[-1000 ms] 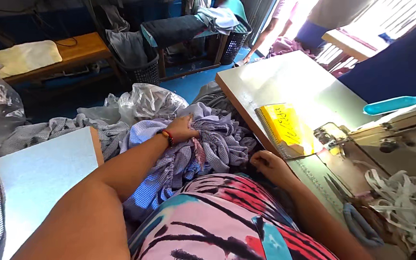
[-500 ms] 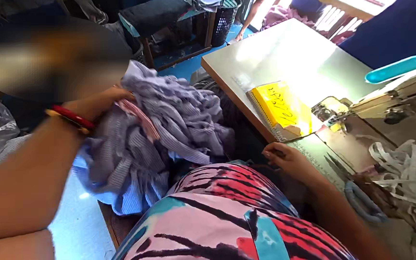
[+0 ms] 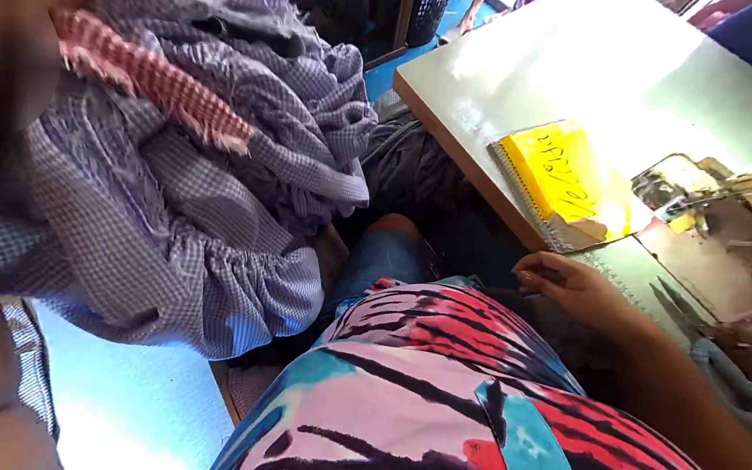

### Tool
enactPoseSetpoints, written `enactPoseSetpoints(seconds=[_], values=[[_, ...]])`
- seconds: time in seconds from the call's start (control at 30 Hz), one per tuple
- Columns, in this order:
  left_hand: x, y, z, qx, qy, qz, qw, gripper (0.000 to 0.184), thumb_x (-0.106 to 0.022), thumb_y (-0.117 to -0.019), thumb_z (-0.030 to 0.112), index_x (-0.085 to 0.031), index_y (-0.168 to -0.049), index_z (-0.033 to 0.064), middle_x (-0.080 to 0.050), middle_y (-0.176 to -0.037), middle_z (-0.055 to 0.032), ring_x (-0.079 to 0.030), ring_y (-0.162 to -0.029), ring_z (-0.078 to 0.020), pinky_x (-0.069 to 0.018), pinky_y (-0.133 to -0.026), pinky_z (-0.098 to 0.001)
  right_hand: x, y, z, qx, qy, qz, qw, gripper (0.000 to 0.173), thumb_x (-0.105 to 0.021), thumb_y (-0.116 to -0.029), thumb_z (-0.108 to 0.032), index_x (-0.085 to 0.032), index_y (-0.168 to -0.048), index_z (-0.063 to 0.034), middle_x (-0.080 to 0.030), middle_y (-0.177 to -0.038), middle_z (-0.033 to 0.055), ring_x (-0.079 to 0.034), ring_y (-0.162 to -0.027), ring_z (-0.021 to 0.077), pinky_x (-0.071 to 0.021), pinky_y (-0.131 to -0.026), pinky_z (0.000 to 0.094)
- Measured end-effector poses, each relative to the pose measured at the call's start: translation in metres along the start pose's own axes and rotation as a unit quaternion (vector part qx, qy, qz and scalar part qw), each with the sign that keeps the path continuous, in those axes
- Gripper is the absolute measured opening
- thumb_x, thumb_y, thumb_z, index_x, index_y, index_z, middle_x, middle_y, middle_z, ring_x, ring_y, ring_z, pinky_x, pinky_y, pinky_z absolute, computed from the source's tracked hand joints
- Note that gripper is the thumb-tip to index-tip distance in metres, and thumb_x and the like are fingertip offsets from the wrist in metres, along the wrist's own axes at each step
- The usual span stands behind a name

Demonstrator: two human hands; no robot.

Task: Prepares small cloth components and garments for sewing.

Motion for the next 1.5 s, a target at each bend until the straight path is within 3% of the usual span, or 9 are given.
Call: enactPoseSetpoints(seconds=[0.13,0.2,0.33,0.57,0.77,1.0,1.23,1.37,1.5], values=[[-0.070,0.068,0.030,-0.210,-0.051,-0.012,0.976,0.020,-0.066,-0.0914,0.022,-0.055,-0.085,0.0074,-0.053,-0.078,0.0063,-0.050,-0.070,0.0050,-0.0440,-0.065,-0.0152,0.000,0.000,0.001,-0.005,-0.002,-0.009,1.000,0.022,-0.056,-0.1017,-0.015,-0.064,-0.114,0.0026,-0.066,-0.098,0.0066,-0.066,-0.080,0.0031,-0.0577,-0.077,0.0206],[-0.142,0.100,0.022,-0.243,-0.052,-0.074,0.966,0.019,-0.069,-0.0825,0.006,-0.055,-0.072,-0.0030,-0.056,-0.069,-0.0097,-0.055,-0.065,-0.0169,-0.0456,-0.062,-0.0371,0.000,-0.002,-0.001,-0.005,0.002,-0.010,1.000,0.023,-0.056,-0.1012,-0.015,-0.065,-0.113,0.0025,-0.067,-0.094,0.0045,-0.066,-0.078,0.0018,-0.0575,-0.075,0.0198],[-0.316,0.146,-0.079,-0.086,-0.178,-0.378,0.904,0.013,-0.071,-0.0927,0.010,-0.075,-0.094,-0.0021,-0.072,-0.094,-0.0235,-0.069,-0.095,-0.0450,-0.0508,-0.084,-0.0683,-0.002,-0.008,-0.019,-0.010,0.034,-0.039,0.999,0.023,-0.056,-0.1012,-0.013,-0.065,-0.114,0.0032,-0.066,-0.094,0.0081,-0.064,-0.077,0.0060,-0.0568,-0.073,0.0235],[-0.301,0.155,-0.139,-0.012,-0.212,-0.503,0.838,0.019,-0.070,-0.0954,0.009,-0.073,-0.103,-0.0080,-0.071,-0.099,-0.0268,-0.068,-0.099,-0.0448,-0.0483,-0.091,-0.0643,0.015,-0.012,-0.058,0.060,0.059,-0.021,0.996,0.026,-0.057,-0.1005,-0.023,-0.069,-0.114,-0.0039,-0.068,-0.098,0.0040,-0.066,-0.080,0.0028,-0.0580,-0.074,0.0209],[-0.277,0.123,-0.065,-0.107,-0.069,-0.298,0.946,0.004,-0.072,-0.0858,-0.007,-0.072,-0.090,-0.0059,-0.069,-0.083,-0.0210,-0.068,-0.081,-0.0381,-0.0528,-0.076,-0.0605,0.057,-0.033,-0.072,0.057,0.114,0.027,0.991,0.028,-0.056,-0.1011,-0.025,-0.068,-0.113,-0.0032,-0.069,-0.095,0.0031,-0.065,-0.081,0.0035,-0.0571,-0.076,0.0242],[-0.273,0.105,0.041,-0.375,-0.018,-0.223,0.900,0.003,-0.070,-0.0719,0.008,-0.068,-0.070,0.0098,-0.061,-0.067,-0.0037,-0.065,-0.065,-0.0228,-0.0528,-0.055,-0.0440,0.103,-0.088,-0.103,0.080,0.225,0.102,0.966,0.028,-0.055,-0.1017,-0.025,-0.067,-0.112,-0.0018,-0.068,-0.095,0.0091,-0.066,-0.081,0.0144,-0.0572,-0.076,0.0380],[-0.356,0.068,-0.083,-0.065,-0.171,-0.373,0.910,0.027,-0.069,-0.0909,0.016,-0.071,-0.112,-0.0006,-0.070,-0.112,-0.0280,-0.066,-0.108,-0.0503,-0.0499,-0.084,-0.0702,0.079,-0.144,-0.067,0.035,0.319,0.109,0.941,0.022,-0.060,-0.1018,-0.012,-0.070,-0.112,0.0053,-0.068,-0.107,0.0272,-0.068,-0.097,0.0447,-0.0535,-0.086,0.0647],[-0.341,0.072,-0.053,-0.216,-0.166,-0.156,0.949,0.042,-0.058,-0.0847,0.039,-0.073,-0.101,0.0027,-0.071,-0.097,-0.0229,-0.069,-0.094,-0.0483,-0.0532,-0.072,-0.0642,0.073,-0.147,-0.048,0.071,0.330,0.184,0.923,0.034,-0.056,-0.1025,-0.027,-0.072,-0.115,-0.0003,-0.070,-0.104,0.0238,-0.068,-0.099,0.0431,-0.0534,-0.088,0.0609],[-0.360,0.073,-0.046,-0.314,-0.146,-0.060,0.936,0.050,-0.039,-0.0974,0.055,-0.073,-0.111,0.0206,-0.072,-0.112,-0.0097,-0.066,-0.111,-0.0317,-0.0423,-0.103,-0.0564,0.082,-0.145,-0.030,0.063,0.249,0.223,0.940,0.033,-0.055,-0.1006,-0.030,-0.072,-0.115,-0.0069,-0.067,-0.090,0.0128,-0.063,-0.079,0.0273,-0.0526,-0.073,0.0466]])
Point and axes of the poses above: each hand's wrist, its own y-axis away from the middle knuckle, its own x-axis out of the back of the hand, z = x × y, the point moved 9 cm from there along -y, towards the middle knuckle
